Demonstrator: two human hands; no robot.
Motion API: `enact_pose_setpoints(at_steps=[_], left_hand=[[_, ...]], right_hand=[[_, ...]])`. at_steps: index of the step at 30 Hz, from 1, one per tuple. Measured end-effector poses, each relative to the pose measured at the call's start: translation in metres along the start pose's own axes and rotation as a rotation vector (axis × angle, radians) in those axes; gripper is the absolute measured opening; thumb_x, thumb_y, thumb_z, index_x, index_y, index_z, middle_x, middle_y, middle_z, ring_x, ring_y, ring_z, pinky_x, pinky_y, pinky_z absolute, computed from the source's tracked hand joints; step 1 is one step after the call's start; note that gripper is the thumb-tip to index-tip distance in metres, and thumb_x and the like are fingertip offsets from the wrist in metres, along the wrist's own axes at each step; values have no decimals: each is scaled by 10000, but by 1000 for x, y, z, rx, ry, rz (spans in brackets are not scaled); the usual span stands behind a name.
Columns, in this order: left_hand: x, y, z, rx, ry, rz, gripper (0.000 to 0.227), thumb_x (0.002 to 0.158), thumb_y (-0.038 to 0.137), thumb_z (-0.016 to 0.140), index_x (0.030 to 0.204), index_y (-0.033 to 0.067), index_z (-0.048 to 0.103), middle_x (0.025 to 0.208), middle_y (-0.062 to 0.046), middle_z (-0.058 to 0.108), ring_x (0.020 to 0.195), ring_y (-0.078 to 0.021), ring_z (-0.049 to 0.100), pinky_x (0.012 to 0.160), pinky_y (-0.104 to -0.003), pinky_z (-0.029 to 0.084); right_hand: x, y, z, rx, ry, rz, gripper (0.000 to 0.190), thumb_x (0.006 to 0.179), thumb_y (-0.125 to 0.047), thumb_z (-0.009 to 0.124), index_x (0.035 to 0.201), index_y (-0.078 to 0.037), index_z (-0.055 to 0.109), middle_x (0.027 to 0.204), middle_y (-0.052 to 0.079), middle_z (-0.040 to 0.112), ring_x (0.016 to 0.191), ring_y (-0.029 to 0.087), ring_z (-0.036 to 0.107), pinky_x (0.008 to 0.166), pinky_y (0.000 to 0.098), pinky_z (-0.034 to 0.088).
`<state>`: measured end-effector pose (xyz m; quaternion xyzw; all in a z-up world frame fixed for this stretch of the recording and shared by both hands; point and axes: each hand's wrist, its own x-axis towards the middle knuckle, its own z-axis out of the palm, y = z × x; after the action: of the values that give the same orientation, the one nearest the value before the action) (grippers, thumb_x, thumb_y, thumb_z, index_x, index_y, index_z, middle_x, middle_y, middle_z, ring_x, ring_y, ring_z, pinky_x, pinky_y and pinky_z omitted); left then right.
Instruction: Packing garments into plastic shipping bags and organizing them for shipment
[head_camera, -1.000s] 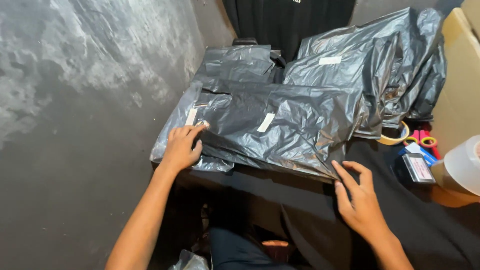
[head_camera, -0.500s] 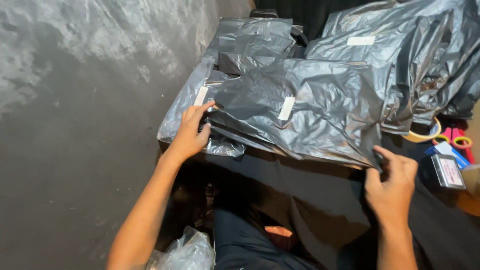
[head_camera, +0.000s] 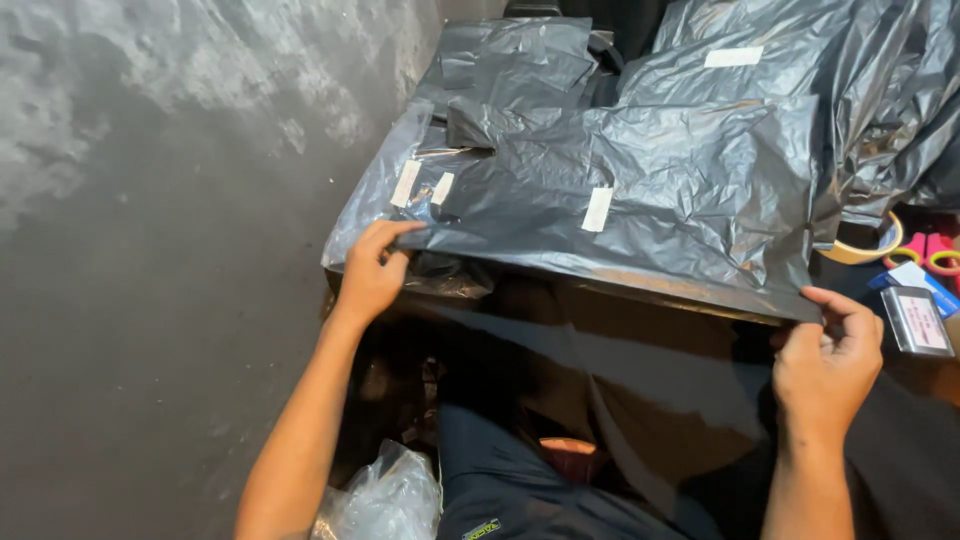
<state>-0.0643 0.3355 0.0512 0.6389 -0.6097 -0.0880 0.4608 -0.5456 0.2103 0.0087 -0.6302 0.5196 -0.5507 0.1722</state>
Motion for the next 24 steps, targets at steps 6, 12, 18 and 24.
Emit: enact_pose_setpoints(at_steps=[6,12,18,24], left_hand=[[6,20,-8,-17,105,-210,592,848,8,415,1388,145,616,1259,-72,640,862,-205,583,813,-327,500],[8,5,9,270,64,-104,453,819,63,507,1266,124,535,1139,-106,608,1059,-346,612,948,-459,431],[5,-16,25,206,-1,-71,557,716,45,558,1268,54,488,1258,-158,554,1230,-335,550,1057,-407,405],[-5,18,3,145,-54,-115,716,705,-79,468,1394,115,439,1280,-126,418,1241,-280,514,1042,-413,417]], right_hand=[[2,-35,4,155,-131,295,416,961,-9,405,1318,-93,599,861,146,616,610,178,570,566,283,502],[2,-45,3,92,-153,324,379,1026,-53,424,1337,-118,629,827,154,671,624,227,662,577,273,488],[2,-21,4,53,-138,332,298,1045,-76,480,1248,-124,694,752,98,653,661,172,681,621,242,470],[3,-20,4,50,-35,326,333,1004,-31,463,1222,-114,701,848,96,685,634,190,679,588,250,496]])
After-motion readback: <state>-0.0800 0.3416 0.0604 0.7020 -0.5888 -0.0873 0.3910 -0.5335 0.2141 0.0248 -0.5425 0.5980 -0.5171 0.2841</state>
